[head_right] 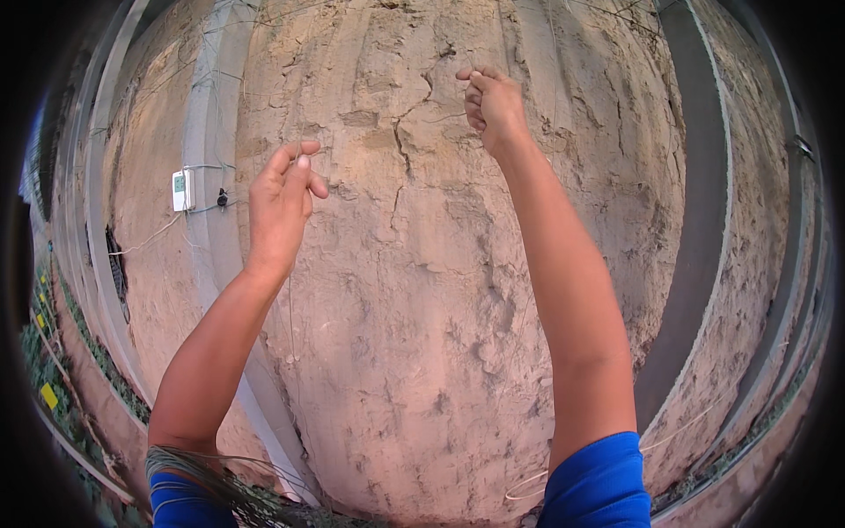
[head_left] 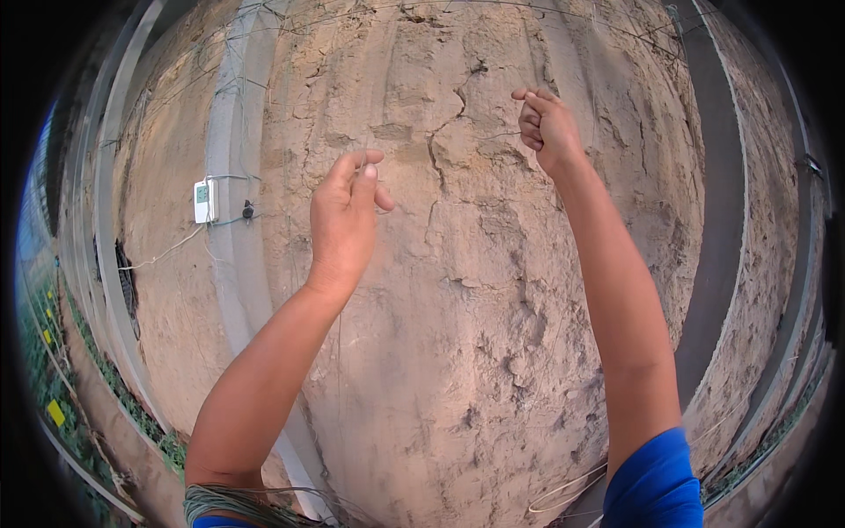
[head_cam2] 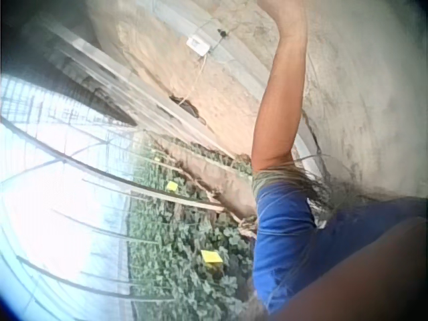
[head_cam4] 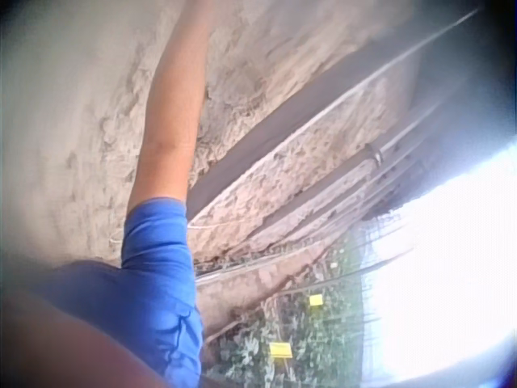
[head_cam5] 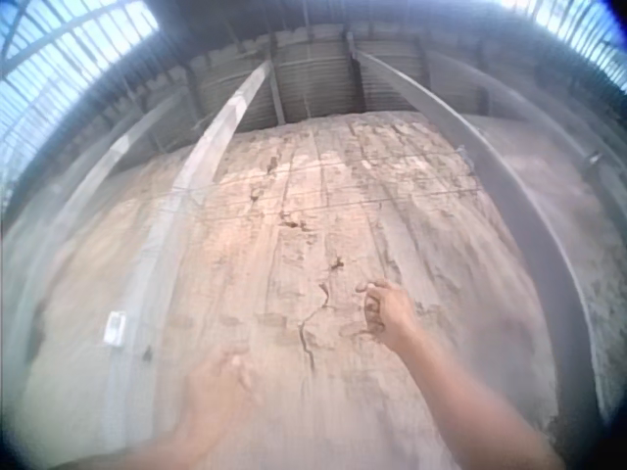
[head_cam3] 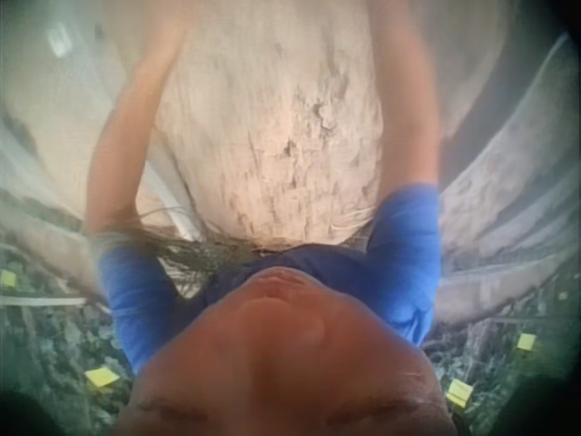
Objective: The person installs support strings in a greenhouse by pulling a string from a bundle, stretching it across a row of plants, and tying it to overhead wires. The person repeats this process for multiple strings along the row.
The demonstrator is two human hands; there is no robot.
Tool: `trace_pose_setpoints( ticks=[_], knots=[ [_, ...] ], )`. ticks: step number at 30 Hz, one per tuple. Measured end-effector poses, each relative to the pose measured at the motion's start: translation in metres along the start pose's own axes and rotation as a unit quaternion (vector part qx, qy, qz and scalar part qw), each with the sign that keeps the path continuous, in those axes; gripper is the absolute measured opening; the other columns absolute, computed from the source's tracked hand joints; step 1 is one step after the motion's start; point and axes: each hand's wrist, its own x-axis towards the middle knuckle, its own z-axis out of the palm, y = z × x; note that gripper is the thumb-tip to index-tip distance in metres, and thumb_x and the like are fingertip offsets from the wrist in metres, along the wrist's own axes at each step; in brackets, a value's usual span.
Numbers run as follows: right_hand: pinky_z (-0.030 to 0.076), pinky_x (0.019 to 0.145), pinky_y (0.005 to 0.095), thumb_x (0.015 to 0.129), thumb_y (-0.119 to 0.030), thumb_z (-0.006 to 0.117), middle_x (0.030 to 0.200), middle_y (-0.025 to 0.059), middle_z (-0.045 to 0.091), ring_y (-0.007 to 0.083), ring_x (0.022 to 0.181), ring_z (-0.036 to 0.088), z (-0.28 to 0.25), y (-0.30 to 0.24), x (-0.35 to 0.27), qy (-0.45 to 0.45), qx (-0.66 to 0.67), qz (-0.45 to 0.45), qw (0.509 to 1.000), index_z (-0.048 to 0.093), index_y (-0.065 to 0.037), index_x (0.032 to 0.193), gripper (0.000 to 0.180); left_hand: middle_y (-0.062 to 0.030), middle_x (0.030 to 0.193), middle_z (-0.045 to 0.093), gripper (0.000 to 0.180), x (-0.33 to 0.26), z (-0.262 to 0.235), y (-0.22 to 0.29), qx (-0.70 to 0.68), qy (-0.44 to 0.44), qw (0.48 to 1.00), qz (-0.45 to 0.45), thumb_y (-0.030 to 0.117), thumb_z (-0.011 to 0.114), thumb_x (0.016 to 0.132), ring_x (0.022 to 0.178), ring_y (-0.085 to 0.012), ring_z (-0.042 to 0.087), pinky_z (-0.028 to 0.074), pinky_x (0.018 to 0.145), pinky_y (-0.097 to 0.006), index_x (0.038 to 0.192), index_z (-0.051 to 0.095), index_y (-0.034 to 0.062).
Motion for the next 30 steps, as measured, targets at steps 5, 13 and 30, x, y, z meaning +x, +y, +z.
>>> trace_pose_setpoints(
  ticks=[5, 13, 30],
  knots=[
    [0.017, 0.038, 0.0223, 0.095, -0.009, 0.04, 0.055, -0.0065, 0.029, 0.0048, 0.042, 0.023, -0.02, -0.007, -0.078, 0.016, 0.058, 0.004, 0.998, 0.052, -0.001, 0.1, 0.015, -0.0037, 0.078, 0.057, 0.029, 0.044, 0.016, 0.073, -0.111, -0.056, 0.992, -0.009, 0.017, 0.042, 0.099, 0.047, -0.0031, 0.034, 0.028, 0.043, -0.019, 0.118, 0.055, -0.0002],
    [0.023, 0.041, 0.0219, 0.097, -0.013, 0.041, 0.057, -0.0054, 0.031, 0.0064, 0.046, 0.028, 0.004, 0.039, -0.281, -0.07, 0.138, 0.163, 0.975, 0.05, -0.004, 0.097, 0.013, -0.0011, 0.07, 0.054, 0.028, -0.162, 0.034, 0.037, -0.131, -0.165, 0.972, -0.103, 0.017, 0.046, 0.097, 0.043, -0.002, 0.032, 0.024, 0.038, -0.019, 0.115, 0.058, -0.0016],
    [0.048, 0.067, 0.0276, 0.091, -0.027, 0.061, 0.091, 0.0041, 0.068, 0.0154, 0.089, 0.064, 0.061, 0.026, -0.32, -0.304, 0.002, 0.253, 0.918, 0.067, -0.007, 0.1, 0.023, 0.0058, 0.057, 0.045, 0.019, -0.197, -0.041, 0.046, -0.197, -0.226, 0.925, -0.233, 0.022, 0.061, 0.092, 0.042, -0.0003, 0.033, 0.02, 0.036, -0.018, 0.092, 0.06, 0.0038]
  ],
)
